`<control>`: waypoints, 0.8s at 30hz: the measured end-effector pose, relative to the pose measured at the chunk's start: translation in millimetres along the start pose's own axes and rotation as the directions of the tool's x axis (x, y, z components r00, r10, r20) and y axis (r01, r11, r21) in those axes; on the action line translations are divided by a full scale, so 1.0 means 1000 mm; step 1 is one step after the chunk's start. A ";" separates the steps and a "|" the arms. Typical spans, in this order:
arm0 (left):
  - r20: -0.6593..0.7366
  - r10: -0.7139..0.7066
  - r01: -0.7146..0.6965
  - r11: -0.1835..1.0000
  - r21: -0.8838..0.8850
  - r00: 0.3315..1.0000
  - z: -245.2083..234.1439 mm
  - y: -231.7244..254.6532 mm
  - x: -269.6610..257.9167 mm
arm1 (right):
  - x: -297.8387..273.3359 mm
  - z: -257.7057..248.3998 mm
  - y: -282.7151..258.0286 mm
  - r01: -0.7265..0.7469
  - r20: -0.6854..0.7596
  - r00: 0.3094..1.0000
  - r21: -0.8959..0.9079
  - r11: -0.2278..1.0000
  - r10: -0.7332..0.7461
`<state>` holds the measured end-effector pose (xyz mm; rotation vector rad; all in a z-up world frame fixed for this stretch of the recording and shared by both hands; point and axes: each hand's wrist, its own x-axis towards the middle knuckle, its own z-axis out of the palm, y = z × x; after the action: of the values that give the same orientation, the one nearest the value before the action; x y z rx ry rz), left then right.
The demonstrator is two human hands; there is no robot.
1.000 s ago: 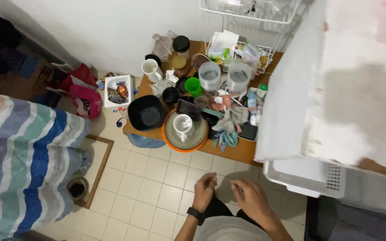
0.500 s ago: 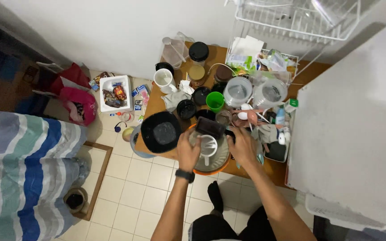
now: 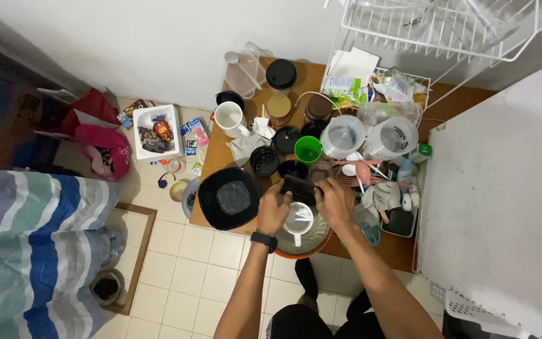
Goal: Wiping a plastic basket with a cloth and organizing small items on a desk
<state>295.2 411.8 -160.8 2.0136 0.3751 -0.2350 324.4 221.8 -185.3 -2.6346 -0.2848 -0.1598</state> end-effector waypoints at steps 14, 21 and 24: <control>-0.293 0.094 -0.229 0.854 -0.468 0.951 -0.022 0.086 -0.082 | -0.050 -0.120 -0.043 -0.055 -0.305 0.929 0.442 0.895 0.208; 0.261 0.005 0.243 0.343 -0.907 0.965 0.038 0.108 -0.136 | -0.165 -0.082 0.005 -0.524 0.342 0.764 0.823 0.218 0.547; 0.324 -0.070 0.330 0.279 -0.902 0.943 0.053 0.092 -0.145 | -0.154 -0.144 -0.004 -0.694 0.577 0.717 0.646 0.319 0.392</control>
<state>193.2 302.0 -61.8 0.6849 0.4752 -0.2970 165.1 129.6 -82.0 -1.5838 0.4073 0.5412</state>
